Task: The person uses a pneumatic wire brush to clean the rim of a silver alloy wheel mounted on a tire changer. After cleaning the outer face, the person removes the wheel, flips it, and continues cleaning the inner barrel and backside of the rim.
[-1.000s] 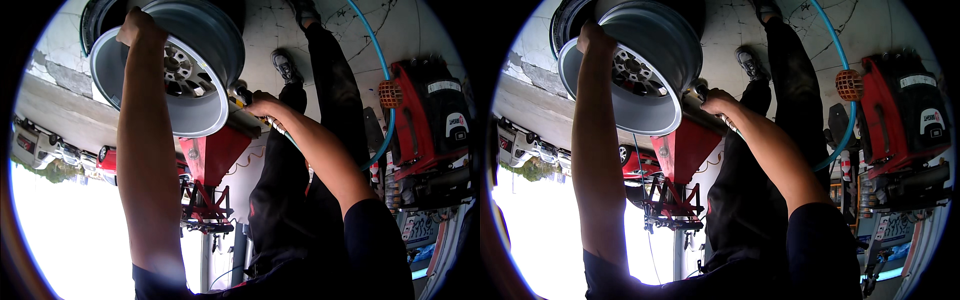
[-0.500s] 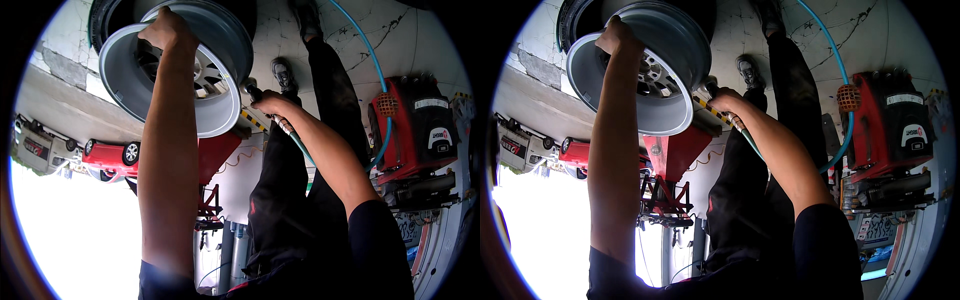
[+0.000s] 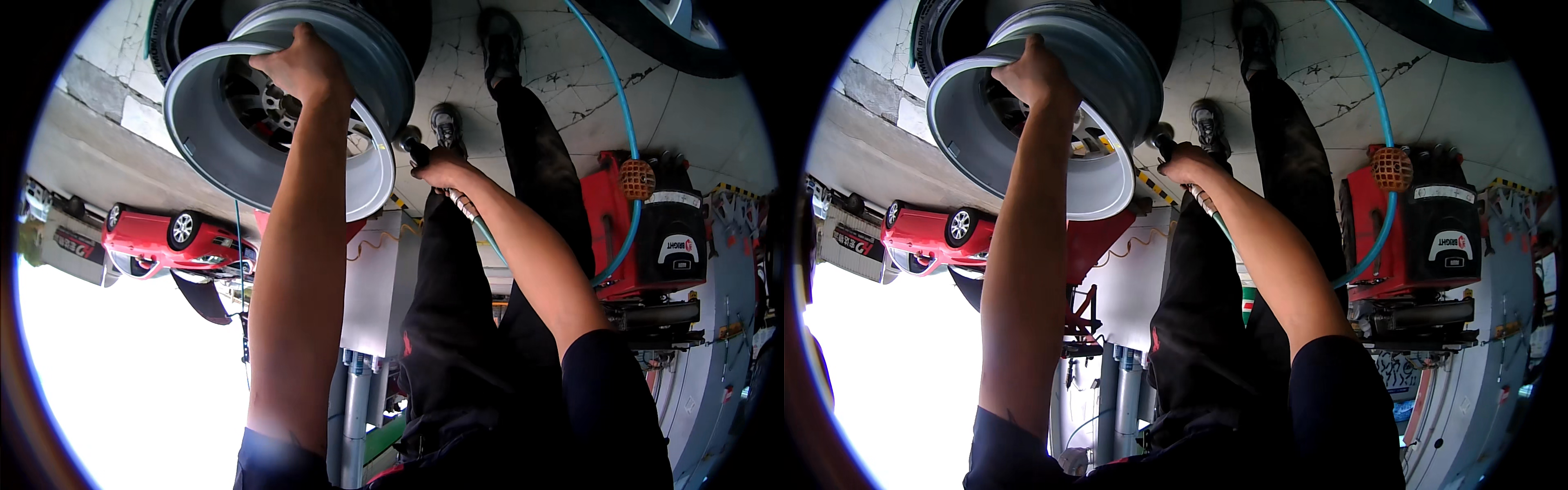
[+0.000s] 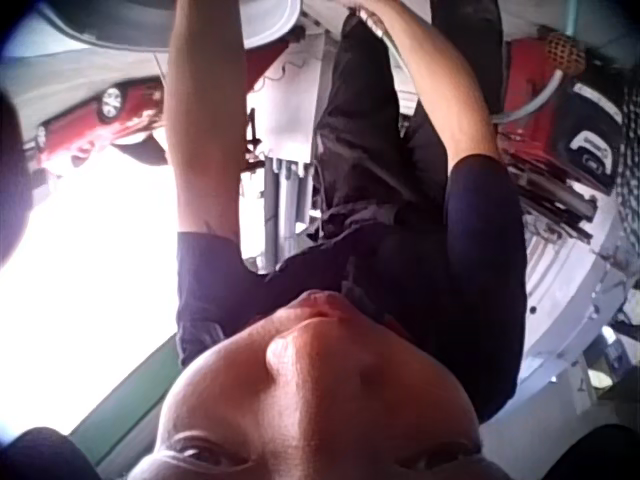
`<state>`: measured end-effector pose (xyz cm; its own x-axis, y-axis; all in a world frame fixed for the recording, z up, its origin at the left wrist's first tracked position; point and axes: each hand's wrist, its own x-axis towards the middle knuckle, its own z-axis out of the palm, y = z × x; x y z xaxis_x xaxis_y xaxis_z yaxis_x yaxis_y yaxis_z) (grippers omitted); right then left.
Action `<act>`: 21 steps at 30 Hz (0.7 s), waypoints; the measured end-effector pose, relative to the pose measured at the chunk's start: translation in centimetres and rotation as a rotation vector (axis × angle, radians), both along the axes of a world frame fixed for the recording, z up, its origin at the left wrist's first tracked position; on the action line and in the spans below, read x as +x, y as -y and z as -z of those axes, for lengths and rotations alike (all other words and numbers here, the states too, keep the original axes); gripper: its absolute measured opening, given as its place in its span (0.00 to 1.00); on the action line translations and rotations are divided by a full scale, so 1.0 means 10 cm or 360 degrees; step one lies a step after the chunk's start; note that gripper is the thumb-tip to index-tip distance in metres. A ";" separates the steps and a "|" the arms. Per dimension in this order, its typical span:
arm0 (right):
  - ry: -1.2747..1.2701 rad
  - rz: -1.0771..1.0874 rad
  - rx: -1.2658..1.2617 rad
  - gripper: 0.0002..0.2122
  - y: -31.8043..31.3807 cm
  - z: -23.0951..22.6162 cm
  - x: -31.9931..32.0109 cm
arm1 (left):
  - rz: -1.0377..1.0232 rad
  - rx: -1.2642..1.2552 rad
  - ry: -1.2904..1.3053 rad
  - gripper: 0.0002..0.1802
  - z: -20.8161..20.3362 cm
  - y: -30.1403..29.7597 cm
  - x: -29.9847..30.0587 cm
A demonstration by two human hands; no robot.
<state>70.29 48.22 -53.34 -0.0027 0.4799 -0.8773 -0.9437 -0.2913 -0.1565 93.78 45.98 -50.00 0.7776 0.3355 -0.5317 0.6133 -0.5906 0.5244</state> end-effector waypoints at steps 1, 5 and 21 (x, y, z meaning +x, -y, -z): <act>0.0034 0.0005 -0.0014 0.15 0.02 0.01 -0.02 | -0.0015 0.0002 -0.0006 0.30 -0.01 0.00 0.00; -0.0216 0.0063 0.0009 0.15 0.31 -0.02 0.12 | -0.0050 0.0004 -0.0008 0.30 -0.04 -0.01 -0.03; -0.0083 0.0254 0.0030 0.18 0.39 -0.05 0.05 | -0.0025 0.0057 0.0042 0.28 -0.01 -0.02 -0.01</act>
<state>70.77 44.35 -52.84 0.0296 0.4944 -0.8687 -0.9848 -0.1345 -0.1101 93.69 46.21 -49.85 0.7857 0.3665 -0.4984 0.6090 -0.5996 0.5192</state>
